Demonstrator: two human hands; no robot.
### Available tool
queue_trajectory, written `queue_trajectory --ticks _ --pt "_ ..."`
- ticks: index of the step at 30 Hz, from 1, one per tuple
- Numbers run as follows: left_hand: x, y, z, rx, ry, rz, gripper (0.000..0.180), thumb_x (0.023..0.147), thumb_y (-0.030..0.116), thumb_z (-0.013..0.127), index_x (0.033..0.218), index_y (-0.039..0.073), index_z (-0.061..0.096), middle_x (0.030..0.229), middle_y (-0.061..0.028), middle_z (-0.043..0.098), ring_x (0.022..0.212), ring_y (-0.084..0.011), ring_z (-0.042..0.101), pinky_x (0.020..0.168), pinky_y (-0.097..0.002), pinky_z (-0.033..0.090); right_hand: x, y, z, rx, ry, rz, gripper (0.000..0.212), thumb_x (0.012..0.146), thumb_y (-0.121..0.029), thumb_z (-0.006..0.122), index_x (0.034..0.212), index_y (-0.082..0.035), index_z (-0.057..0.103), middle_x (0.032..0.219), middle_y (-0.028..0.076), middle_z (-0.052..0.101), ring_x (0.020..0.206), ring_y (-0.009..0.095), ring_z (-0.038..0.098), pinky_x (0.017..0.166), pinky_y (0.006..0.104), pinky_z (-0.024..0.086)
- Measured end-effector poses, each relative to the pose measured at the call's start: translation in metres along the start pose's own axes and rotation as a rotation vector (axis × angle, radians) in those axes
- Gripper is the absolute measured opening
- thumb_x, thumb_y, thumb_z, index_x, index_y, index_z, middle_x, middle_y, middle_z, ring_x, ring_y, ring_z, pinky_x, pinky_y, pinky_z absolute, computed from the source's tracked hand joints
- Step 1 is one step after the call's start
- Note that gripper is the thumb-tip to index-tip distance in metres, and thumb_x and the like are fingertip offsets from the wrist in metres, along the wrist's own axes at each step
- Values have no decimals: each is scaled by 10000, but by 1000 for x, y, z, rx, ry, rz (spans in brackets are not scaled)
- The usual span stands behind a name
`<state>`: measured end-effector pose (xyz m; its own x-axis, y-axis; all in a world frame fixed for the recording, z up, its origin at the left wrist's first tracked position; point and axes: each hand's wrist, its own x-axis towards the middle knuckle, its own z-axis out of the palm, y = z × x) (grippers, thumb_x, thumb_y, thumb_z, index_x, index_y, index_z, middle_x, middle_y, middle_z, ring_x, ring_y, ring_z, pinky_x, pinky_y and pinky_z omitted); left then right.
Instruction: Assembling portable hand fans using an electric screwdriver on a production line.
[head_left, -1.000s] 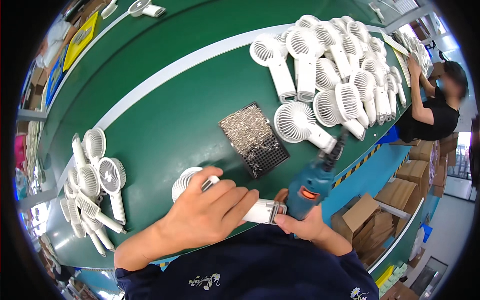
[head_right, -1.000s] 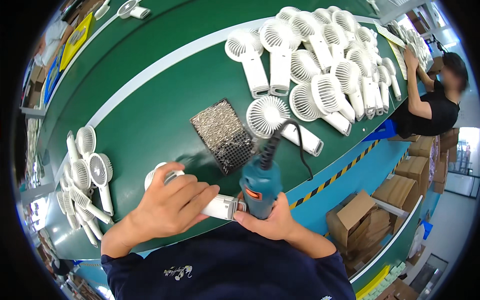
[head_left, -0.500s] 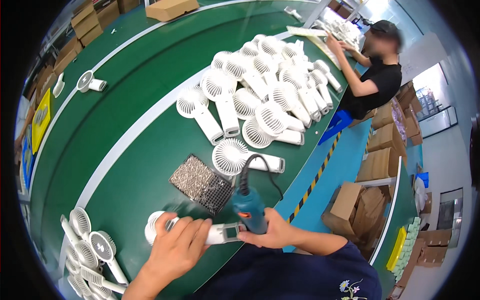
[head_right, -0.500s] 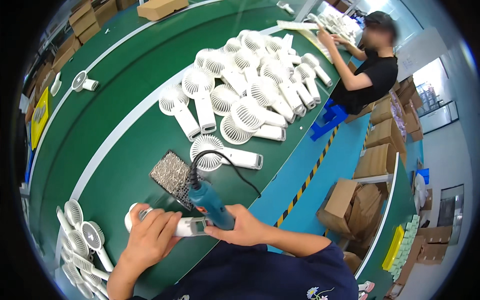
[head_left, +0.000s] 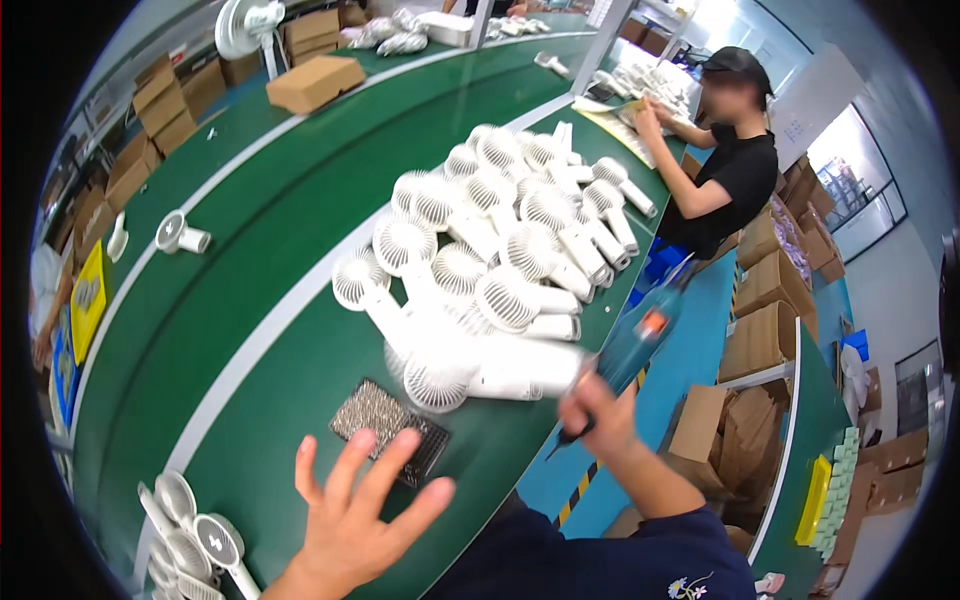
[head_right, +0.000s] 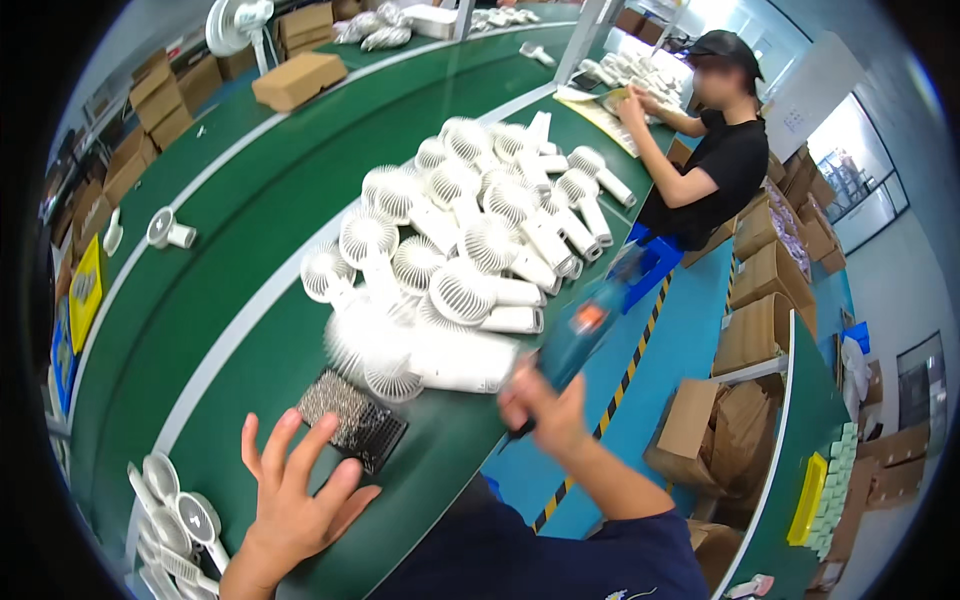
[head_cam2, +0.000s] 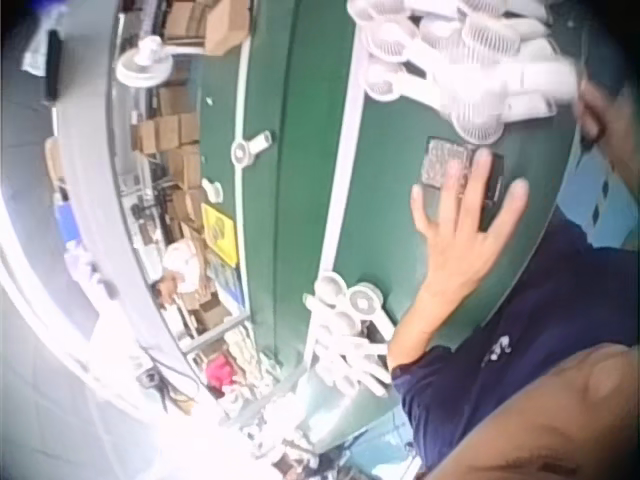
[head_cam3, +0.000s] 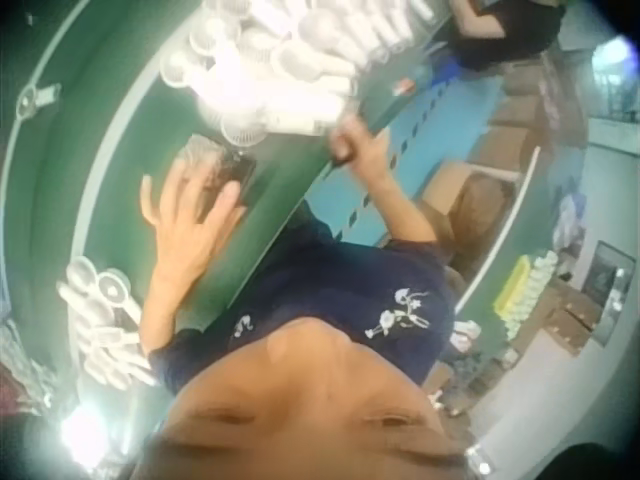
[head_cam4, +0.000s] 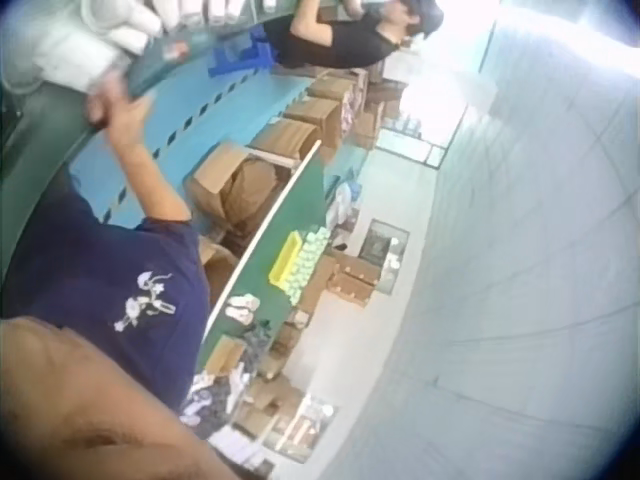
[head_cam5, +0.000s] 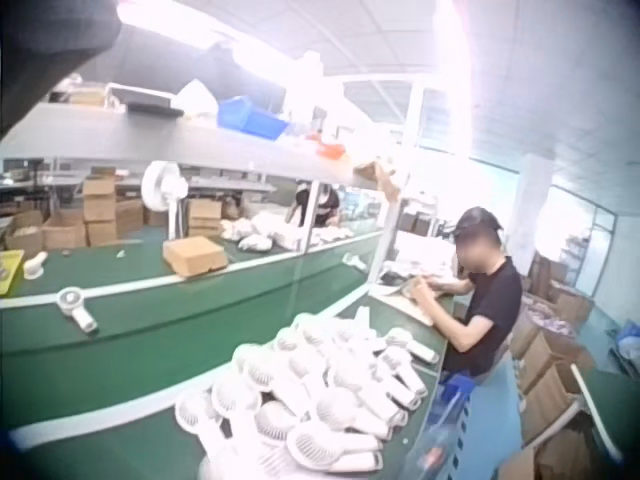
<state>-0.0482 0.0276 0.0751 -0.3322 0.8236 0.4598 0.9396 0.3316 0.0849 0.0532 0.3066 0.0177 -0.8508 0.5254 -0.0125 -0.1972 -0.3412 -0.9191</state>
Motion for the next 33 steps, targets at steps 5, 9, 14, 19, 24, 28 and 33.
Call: queue_trajectory --ticks 5,9,14,19,24,28,33 --pt "-28 -19 26 -201 -169 -99 618 686 238 785 1215 60 520 1328 -187 479 1235 -424 400 1007 -610 274 127 -59 -95 -53 370 -149 240 900 -238 640 832 -14 587 607 34 549 494 91 492 443 246 393" --pt "-55 -21 26 -220 -169 -290 648 678 187 775 1252 37 515 1310 -185 494 1226 -421 421 1012 -544 314 271 -58 -132 111 415 -81 141 862 -134 654 813 -28 574 728 83 629 502 104 498 452 231 432" --pt "-63 -31 15 -200 -147 -433 560 749 158 744 1263 51 548 1274 -124 545 1174 -336 508 971 -449 394 415 10 -174 -14 392 -76 143 819 -130 627 753 -7 661 573 -39 501 465 62 418 434 188 322" --pt "-37 -88 38 -350 72 -620 505 834 134 677 1304 46 515 1165 -132 577 1085 -306 557 931 -374 442 466 -7 -288 -98 393 165 94 873 -132 590 852 -42 601 647 6 590 476 89 490 391 188 399" --pt "-5 -229 83 -339 289 -1027 608 872 330 644 1402 130 424 1239 -227 500 1146 -360 511 953 -409 433 431 -20 -240 -93 372 243 155 882 -205 644 917 -82 557 785 50 675 465 58 493 378 173 418" --pt "49 -348 121 155 98 -1253 669 865 566 536 1454 319 340 1408 -349 315 1277 -456 387 1028 -483 370 401 -52 -237 -236 323 305 130 888 -224 634 881 -111 570 768 -7 660 440 40 433 376 166 376" --pt "73 -422 145 232 -104 -1359 542 850 613 509 1248 248 549 1327 -160 486 1224 -352 461 944 -454 424 360 -69 -255 -186 236 176 136 882 -263 654 812 -164 594 722 -70 610 461 21 434 409 149 343"
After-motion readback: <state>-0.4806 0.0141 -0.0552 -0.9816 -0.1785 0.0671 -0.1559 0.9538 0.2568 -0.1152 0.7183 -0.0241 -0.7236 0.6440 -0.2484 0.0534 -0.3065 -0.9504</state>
